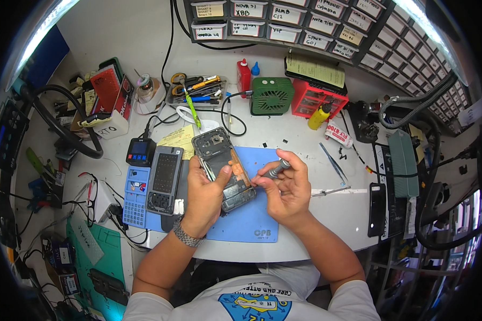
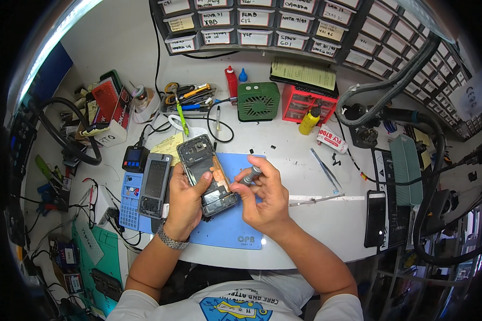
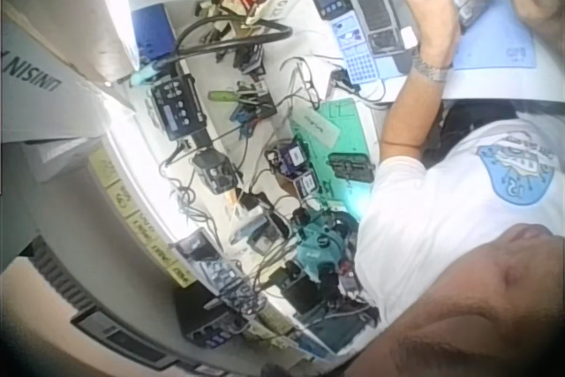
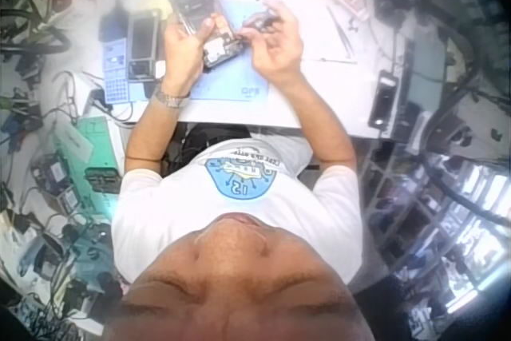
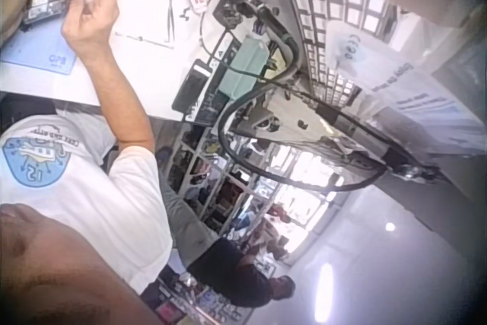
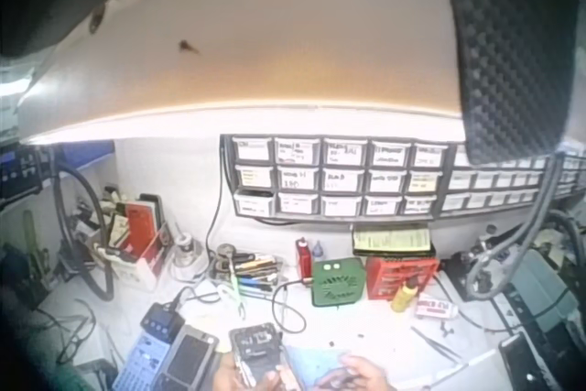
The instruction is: The person removes a protective film from the back of an orange smartphone, then uses a screwdriver to remove screws from the back cover of a black smartphone. The person places the back cover aside and continues to work on the internal components of the black smartphone.
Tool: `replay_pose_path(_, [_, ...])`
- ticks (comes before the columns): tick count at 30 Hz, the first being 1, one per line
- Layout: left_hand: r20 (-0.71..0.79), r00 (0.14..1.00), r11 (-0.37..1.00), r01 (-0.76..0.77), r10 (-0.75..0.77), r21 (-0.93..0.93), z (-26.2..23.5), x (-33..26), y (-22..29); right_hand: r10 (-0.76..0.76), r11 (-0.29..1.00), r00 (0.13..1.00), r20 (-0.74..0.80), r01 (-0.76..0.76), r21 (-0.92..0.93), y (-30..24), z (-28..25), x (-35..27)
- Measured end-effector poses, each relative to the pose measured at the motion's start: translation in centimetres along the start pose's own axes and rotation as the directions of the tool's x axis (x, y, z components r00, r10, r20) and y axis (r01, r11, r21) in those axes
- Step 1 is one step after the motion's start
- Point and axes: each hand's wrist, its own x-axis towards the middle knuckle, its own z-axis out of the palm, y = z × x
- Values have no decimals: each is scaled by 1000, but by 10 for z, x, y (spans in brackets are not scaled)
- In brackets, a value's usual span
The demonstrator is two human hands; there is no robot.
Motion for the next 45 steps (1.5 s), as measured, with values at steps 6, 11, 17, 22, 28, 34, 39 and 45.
replay_pose_path(6, [-9,999,999,31,-30,15,-3,2,-1,-251,917,967,36,250,-310,-5,-4,9])
replay_pose_path(11, [-4,999,999,-42,42,9,-5,4,-9,-183,975,983,19,184,-126,2,-5,2])
replay_pose_path(17, [-1,999,999,-42,42,25,-4,2,-2,-204,933,978,30,204,-296,-10,-3,14])
replay_pose_path(22, [11,998,997,-61,60,37,-5,4,-7,-85,993,991,102,93,-76,5,-4,3])
replay_pose_path(28, [-10,999,998,-52,52,48,-4,3,-5,-119,942,990,71,135,-306,5,-3,5])
replay_pose_path(34, [-21,999,998,-49,50,44,-7,3,-7,-138,943,986,97,161,-290,3,-1,6])
replay_pose_path(39, [-1,999,998,-51,51,36,-6,3,-8,-118,965,988,100,137,-221,11,0,0])
replay_pose_path(45, [-3,999,998,-53,54,37,-7,2,-7,-147,935,982,120,177,-308,7,-1,5])
